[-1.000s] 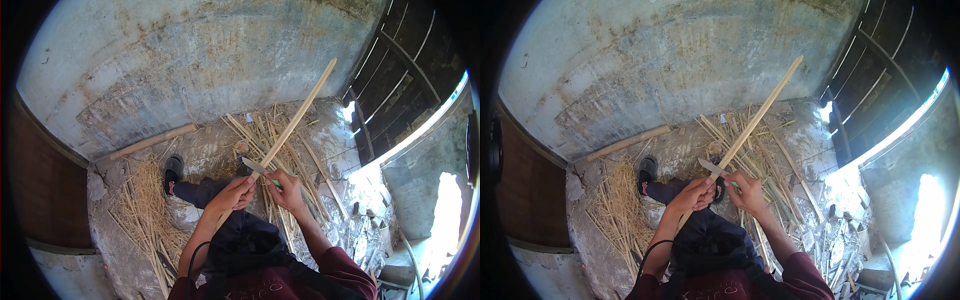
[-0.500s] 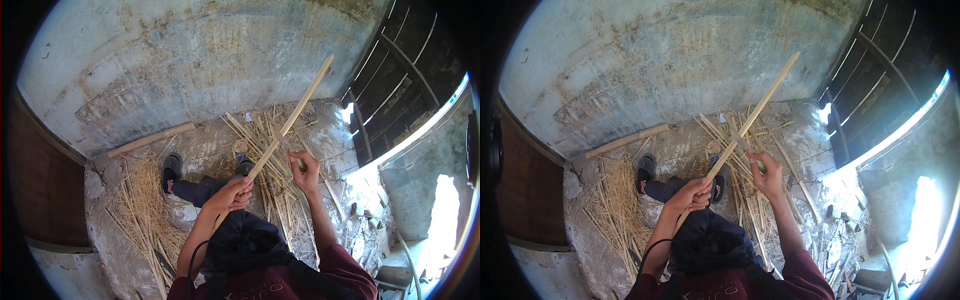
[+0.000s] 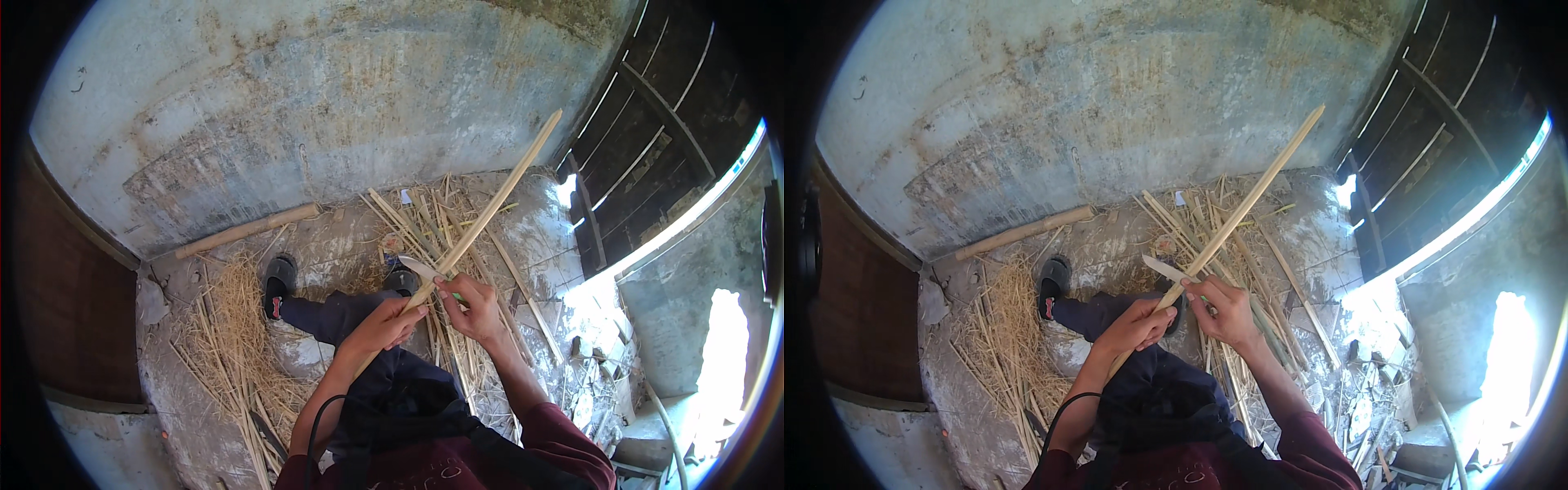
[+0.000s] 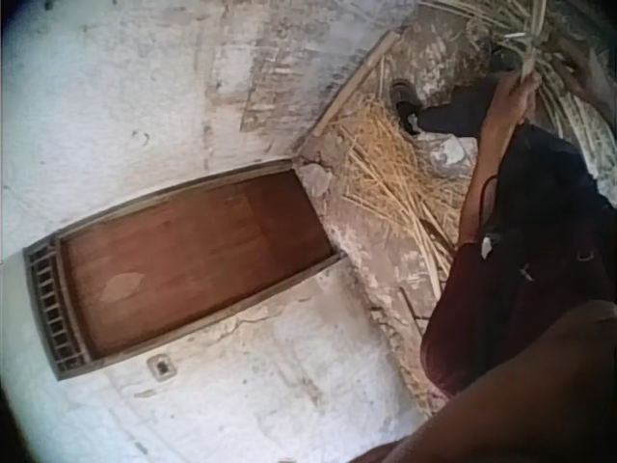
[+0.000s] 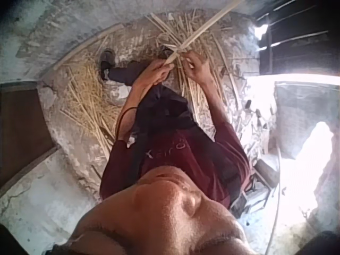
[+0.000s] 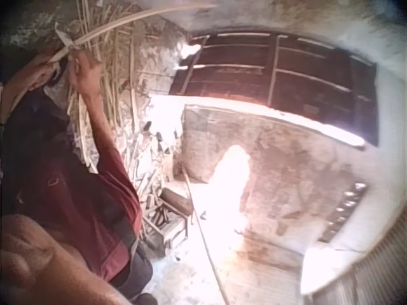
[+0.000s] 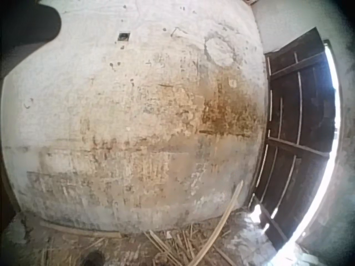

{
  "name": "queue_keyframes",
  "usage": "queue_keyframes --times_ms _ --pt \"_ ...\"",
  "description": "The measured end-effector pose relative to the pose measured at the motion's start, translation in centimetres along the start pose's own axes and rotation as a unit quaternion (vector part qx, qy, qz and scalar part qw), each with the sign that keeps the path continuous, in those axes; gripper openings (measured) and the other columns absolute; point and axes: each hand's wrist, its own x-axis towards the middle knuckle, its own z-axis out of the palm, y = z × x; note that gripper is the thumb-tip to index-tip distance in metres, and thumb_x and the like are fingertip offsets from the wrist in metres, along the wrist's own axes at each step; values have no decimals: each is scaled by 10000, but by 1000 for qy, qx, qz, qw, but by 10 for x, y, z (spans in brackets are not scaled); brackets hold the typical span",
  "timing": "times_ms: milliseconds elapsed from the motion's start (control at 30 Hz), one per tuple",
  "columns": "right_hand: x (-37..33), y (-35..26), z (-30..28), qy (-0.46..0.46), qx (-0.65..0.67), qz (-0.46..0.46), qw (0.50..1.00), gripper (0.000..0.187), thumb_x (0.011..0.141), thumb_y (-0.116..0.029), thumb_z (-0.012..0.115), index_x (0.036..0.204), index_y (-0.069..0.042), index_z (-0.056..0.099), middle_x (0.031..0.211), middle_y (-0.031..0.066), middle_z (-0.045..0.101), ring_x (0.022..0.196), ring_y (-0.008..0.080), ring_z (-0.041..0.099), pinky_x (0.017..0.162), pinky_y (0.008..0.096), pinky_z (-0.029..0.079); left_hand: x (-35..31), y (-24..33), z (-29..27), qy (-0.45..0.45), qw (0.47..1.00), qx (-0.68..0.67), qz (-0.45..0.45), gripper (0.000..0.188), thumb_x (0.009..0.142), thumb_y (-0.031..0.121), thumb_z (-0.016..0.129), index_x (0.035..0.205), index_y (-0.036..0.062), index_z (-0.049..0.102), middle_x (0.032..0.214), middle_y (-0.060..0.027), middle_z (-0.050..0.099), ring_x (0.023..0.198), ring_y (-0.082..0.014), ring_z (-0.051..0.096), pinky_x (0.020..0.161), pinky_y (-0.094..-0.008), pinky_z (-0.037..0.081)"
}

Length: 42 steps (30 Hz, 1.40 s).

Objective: The person holds a piece of bamboo by hand and shaves it with a knife, letting the shavings fall onto the floor.

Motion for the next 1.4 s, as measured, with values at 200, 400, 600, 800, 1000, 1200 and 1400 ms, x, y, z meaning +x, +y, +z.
queue_keyframes --times_ms 200,400,600,800,1000,1200,1400 --pt "-10 1 4 2 14 10 1000 214 919 -6 734 1126 -53 761 827 92 679 601 259 651 541 372 511 7 -1 1 -12 999 -46 -20 380 1160 384 491 922 91 534 647 63 425 554 -41 416 514 -258 326" --pt "-11 0 5 -16 31 36 999 151 917 -7 734 1059 -53 751 822 103 683 638 275 676 558 388 508 9 -12 4 40 999 6 27 375 1178 334 448 995 32 573 687 31 481 607 -80 452 562 -303 382" --pt "-1 12 -10 -3 4 55 998 96 931 -2 717 1021 -29 737 866 145 737 729 319 742 603 384 548 7 -10 5 68 991 82 80 392 1189 323 431 986 19 571 710 44 443 619 -63 376 570 -284 360" --pt "6 10 -25 28 7 94 995 40 976 -12 707 1012 6 710 915 163 776 738 271 759 637 357 549 12 -18 2 89 979 155 102 391 1181 320 454 970 9 561 711 22 478 632 -70 418 588 -290 385" --pt "0 -9 -21 -37 14 129 991 105 958 -30 712 1059 -7 728 980 160 780 810 339 768 675 400 579 14 -18 5 94 980 148 98 355 1174 307 475 981 22 560 733 27 503 643 -70 445 595 -287 401" --pt "-3 -16 -4 -45 42 122 991 108 955 -42 712 1058 -21 731 983 132 776 808 345 758 670 408 572 12 -11 9 92 982 134 98 267 1161 262 499 1058 24 566 740 33 509 656 -60 451 592 -284 405" --pt "-1 -14 -4 -44 -4 78 996 130 928 -51 729 1055 -64 755 915 94 750 722 296 728 604 392 557 10 -16 6 103 972 165 133 252 1159 242 494 1100 12 577 734 16 532 654 -70 465 596 -296 414"
